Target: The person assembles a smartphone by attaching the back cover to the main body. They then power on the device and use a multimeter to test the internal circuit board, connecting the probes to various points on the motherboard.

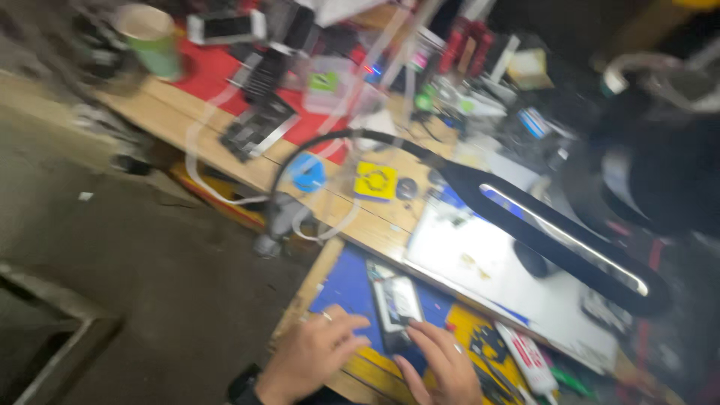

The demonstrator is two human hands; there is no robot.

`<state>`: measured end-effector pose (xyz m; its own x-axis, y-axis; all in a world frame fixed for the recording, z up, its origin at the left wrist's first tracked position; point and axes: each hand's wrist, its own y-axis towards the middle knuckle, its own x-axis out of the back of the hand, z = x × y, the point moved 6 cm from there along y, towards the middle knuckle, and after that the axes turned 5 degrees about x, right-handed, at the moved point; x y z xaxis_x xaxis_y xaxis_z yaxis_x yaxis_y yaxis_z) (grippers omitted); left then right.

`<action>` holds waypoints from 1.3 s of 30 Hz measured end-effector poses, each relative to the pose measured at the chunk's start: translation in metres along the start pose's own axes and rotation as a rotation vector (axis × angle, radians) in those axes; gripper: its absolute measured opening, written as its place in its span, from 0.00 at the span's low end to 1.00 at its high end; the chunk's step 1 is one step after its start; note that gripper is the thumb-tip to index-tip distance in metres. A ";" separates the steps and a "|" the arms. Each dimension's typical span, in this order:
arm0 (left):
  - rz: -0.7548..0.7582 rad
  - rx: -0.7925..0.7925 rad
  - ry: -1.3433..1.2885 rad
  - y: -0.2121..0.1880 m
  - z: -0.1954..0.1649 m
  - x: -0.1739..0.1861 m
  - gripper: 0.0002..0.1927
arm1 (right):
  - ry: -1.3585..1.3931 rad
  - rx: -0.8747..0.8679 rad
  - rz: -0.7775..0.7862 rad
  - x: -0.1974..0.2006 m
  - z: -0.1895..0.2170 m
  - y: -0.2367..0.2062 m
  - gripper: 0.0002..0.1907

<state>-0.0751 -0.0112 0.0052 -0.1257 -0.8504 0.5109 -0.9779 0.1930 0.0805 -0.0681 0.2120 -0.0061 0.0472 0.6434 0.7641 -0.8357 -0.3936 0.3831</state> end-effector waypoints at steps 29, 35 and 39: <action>-0.095 0.609 -0.838 0.002 0.059 -0.074 0.31 | 0.120 -0.348 0.112 -0.005 0.017 0.016 0.52; -0.007 0.771 -0.964 -0.008 0.050 -0.077 0.25 | 0.270 -0.346 0.178 -0.011 0.016 -0.007 0.55; 0.044 0.840 -1.003 -0.011 0.042 -0.078 0.28 | 0.350 -0.389 0.219 -0.009 0.008 -0.016 0.59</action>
<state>-0.0620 0.0324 -0.0711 0.1275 -0.9137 -0.3858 -0.7290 0.1774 -0.6611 -0.0510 0.2070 -0.0152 -0.2788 0.7791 0.5614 -0.9488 -0.3139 -0.0355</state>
